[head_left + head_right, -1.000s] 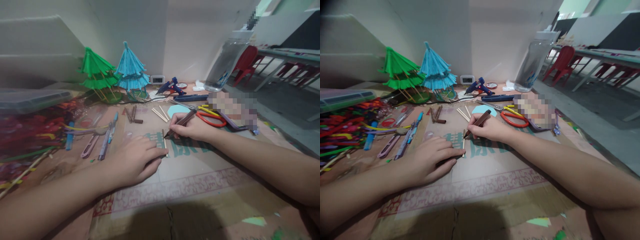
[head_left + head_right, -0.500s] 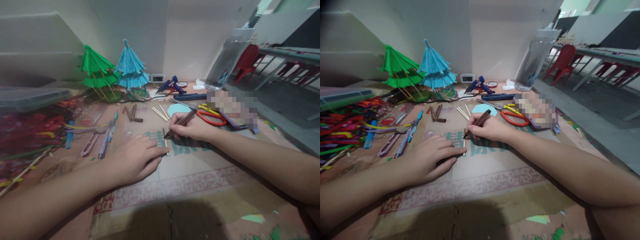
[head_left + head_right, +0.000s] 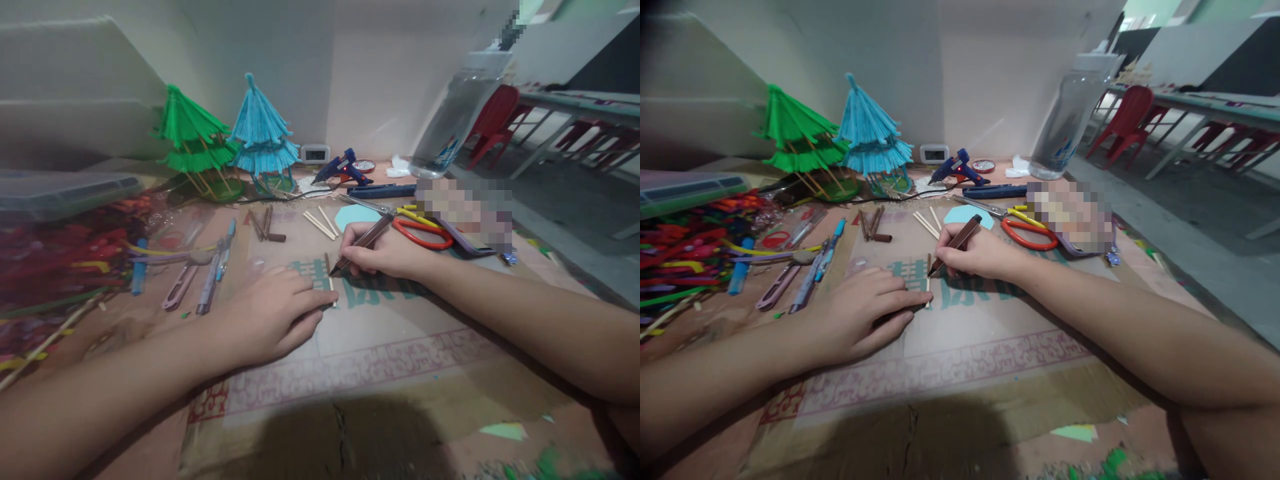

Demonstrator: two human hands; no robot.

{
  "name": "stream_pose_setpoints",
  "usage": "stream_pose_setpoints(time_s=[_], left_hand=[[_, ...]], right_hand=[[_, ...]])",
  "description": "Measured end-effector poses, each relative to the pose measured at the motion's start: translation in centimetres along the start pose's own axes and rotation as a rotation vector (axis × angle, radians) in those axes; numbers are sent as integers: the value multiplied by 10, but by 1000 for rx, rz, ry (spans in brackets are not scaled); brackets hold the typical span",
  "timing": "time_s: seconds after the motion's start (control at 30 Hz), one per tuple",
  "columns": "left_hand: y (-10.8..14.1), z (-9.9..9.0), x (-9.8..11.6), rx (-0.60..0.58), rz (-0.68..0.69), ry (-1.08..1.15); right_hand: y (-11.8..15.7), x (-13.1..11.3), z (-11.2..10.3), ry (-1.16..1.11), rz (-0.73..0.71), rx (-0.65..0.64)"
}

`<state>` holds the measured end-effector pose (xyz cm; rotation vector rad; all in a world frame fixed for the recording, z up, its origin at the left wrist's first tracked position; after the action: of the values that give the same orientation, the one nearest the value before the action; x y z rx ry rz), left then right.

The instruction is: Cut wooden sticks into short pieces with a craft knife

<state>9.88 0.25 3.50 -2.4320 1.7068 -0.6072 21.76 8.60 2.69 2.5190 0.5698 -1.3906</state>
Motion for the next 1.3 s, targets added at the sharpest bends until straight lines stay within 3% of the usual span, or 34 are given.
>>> stream_pose_setpoints(time_s=[0.4,0.53,0.87,1.1,1.3], left_hand=[[0,1,-1,-14,-14,0],[0,-1,-1,11,-9,21],[0,-2,0,16,1,23],[-1,-2,0,8,-10,28],[0,-1,-1,8,-14,24]], right_hand=[[0,0,-2,19,0,29],[0,-3,3,10,-31,-38],[0,-2,6,-16,-64,-70],[-1,1,-5,26,-23,72],[-1,-2,1,34,-43,2]])
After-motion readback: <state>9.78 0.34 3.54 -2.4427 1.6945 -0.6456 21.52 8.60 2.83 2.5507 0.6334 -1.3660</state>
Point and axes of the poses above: each hand's wrist, its own y-axis away from the middle knuckle, its own z-axis out of the palm, x = y × z, the point moved 10 cm from there along -y, towards the middle knuckle, and after that the axes turned 8 degrees about y, right-handed, at the moved point
